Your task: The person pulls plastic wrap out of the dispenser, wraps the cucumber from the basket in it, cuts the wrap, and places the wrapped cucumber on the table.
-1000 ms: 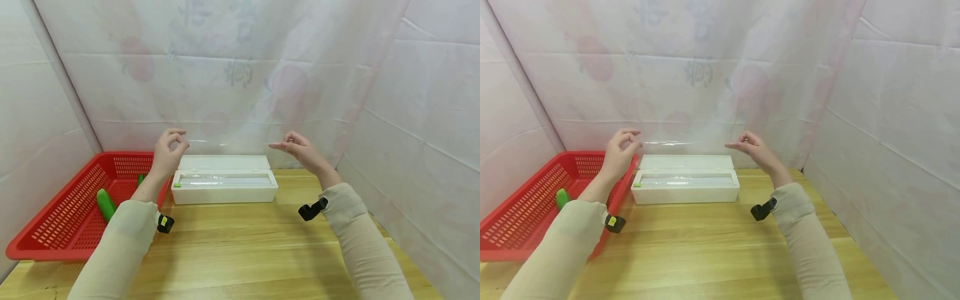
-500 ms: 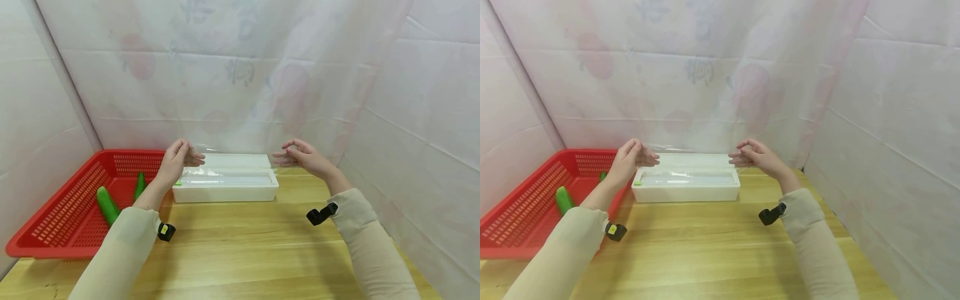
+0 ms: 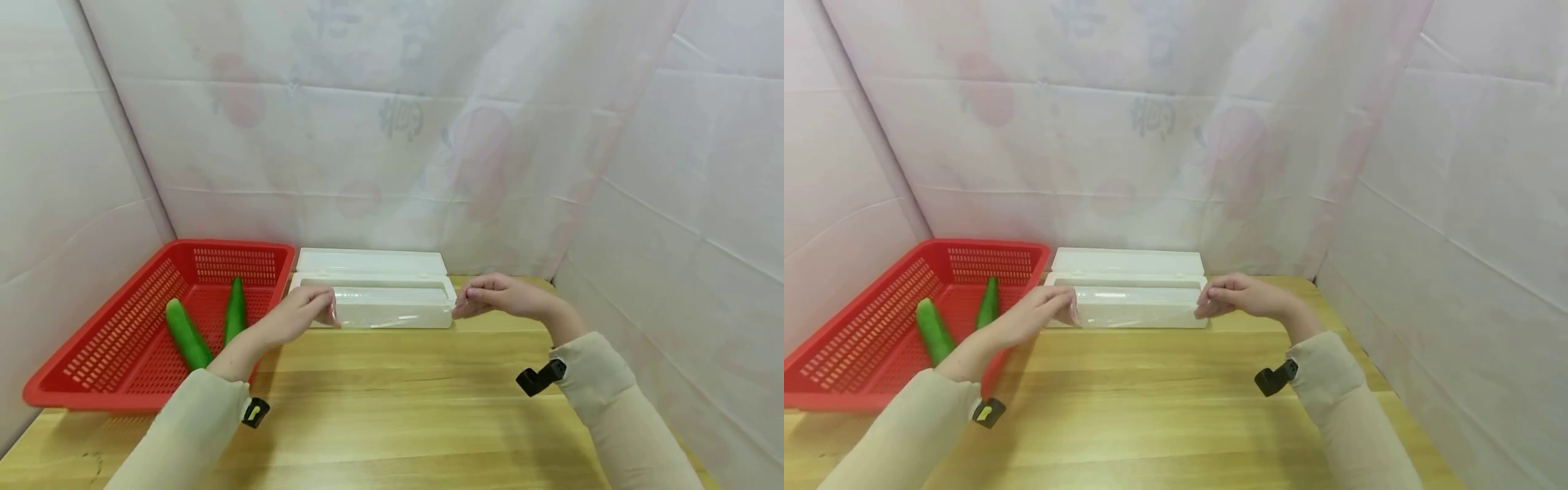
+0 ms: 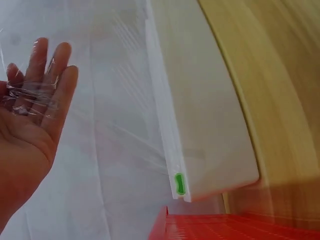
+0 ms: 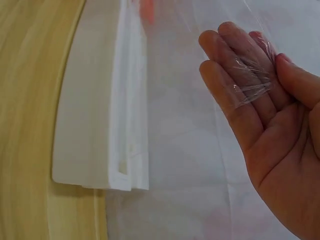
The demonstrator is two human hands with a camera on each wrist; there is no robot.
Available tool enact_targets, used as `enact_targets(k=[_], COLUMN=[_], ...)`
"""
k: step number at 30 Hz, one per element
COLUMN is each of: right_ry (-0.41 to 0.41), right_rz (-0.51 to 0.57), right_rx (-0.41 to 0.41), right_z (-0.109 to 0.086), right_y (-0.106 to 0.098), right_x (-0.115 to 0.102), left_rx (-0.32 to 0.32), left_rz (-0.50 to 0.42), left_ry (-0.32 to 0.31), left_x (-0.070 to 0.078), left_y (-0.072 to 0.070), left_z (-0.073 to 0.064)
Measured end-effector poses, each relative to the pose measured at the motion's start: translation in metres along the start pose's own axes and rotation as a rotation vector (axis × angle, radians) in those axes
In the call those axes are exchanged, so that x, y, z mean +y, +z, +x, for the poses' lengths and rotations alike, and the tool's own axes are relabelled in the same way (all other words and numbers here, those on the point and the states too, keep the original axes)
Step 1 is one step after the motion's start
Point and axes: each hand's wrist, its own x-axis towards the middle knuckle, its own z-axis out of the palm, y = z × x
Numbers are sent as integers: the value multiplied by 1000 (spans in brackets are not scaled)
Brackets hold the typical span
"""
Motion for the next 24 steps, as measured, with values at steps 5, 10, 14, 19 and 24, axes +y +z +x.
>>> enact_targets(k=[5,10,14,19,24], right_ry=[43,66,83,92,86], right_rz=[-14,-58,-107,-184,-328], right_rx=[-55,-91,-104,-97,-63], right_z=[-2,-1,2,6,7], right_y=[13,29,45,70,88], right_x=[8,22,35,46,54], left_rx=[-95,-216,-274,-344,-345], left_rz=[132,267,320,374,455], left_ry=[6,25,-21,-95,-18], left_x=[-8,-18,-25,-29,-33], left_y=[13,24,31,38,43], left_z=[-8,-14,-17,-24,-30])
